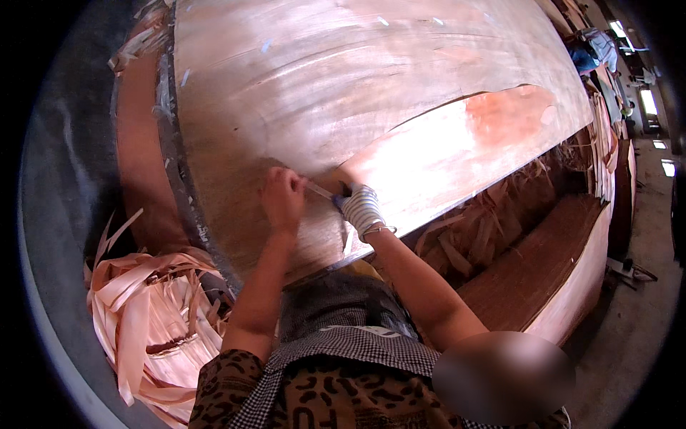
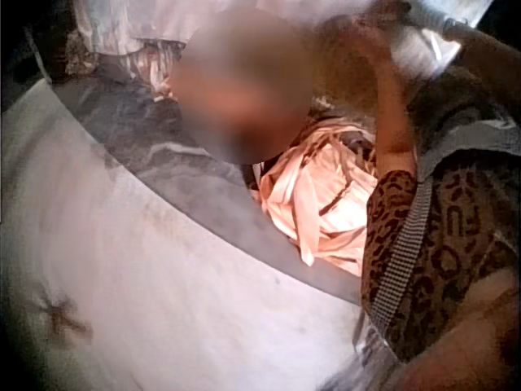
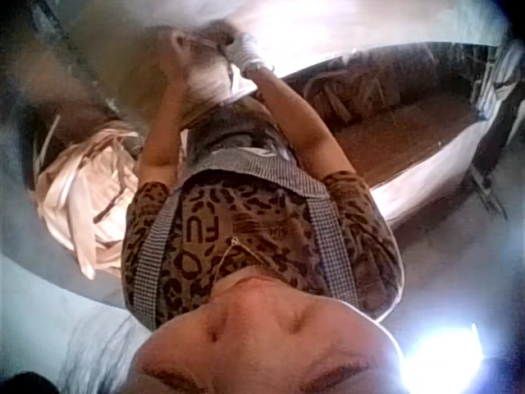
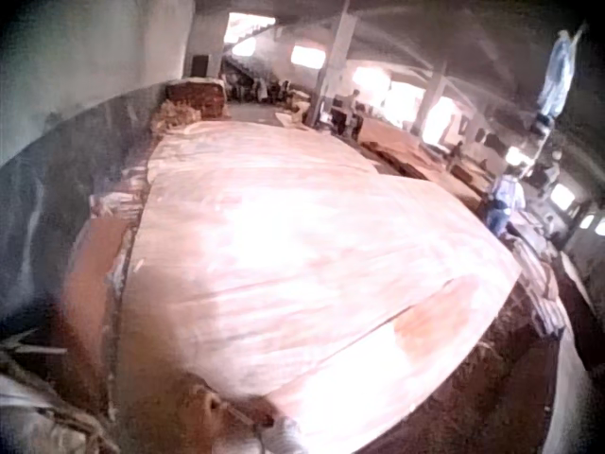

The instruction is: The person cuts thin strips of wood veneer with a knife and applies small pieces of tape to the wood surfaces while standing at a large stack.

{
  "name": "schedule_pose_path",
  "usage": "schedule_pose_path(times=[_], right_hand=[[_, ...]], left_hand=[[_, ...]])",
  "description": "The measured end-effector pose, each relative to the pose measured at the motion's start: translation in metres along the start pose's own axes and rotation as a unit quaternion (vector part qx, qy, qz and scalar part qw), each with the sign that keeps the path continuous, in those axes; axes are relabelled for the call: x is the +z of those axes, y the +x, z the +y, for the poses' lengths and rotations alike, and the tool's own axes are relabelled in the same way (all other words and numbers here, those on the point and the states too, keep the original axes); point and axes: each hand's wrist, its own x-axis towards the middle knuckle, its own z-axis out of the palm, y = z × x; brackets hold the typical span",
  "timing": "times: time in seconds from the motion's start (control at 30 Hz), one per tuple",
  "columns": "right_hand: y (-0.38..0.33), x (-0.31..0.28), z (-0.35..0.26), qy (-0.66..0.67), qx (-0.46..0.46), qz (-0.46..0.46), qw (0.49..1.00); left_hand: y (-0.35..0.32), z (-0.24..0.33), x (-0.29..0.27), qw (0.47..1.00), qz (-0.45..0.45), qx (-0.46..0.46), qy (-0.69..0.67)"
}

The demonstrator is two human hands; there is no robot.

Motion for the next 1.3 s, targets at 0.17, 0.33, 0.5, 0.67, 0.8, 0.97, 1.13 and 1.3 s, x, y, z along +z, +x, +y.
schedule_pose_path(times=[0.17,0.33,0.5,0.67,0.8,0.97,1.13,1.3], right_hand=[[0.0,-0.004,-0.008,-0.013,0.02,-0.012,1.0],[0.002,-0.001,0.018,-0.085,-0.013,-0.018,0.996],[-0.024,-0.021,0.015,-0.151,-0.148,-0.063,0.975],[0.032,-0.137,0.096,0.128,0.035,-0.09,0.987],[0.076,-0.202,0.126,0.229,0.101,-0.064,0.966],[0.134,-0.207,0.084,0.301,0.008,-0.054,0.952],[0.187,-0.183,0.137,0.189,-0.015,0.02,0.982],[0.156,-0.192,0.115,-0.111,-0.127,0.032,0.985]], left_hand=[[-0.035,0.005,0.001,0.965,-0.051,0.25,0.062],[-0.048,0.024,-0.01,0.936,-0.236,0.254,0.061],[-0.048,0.025,-0.023,0.924,-0.257,0.268,0.091],[-0.035,0.039,-0.012,0.91,-0.291,0.24,0.17],[-0.002,0.115,0.033,0.957,-0.186,0.201,0.099],[0.047,0.18,0.124,0.983,-0.034,0.173,0.054],[0.064,0.21,0.158,0.953,-0.084,0.284,0.067],[0.073,0.19,0.171,0.9,-0.171,0.377,0.133]])
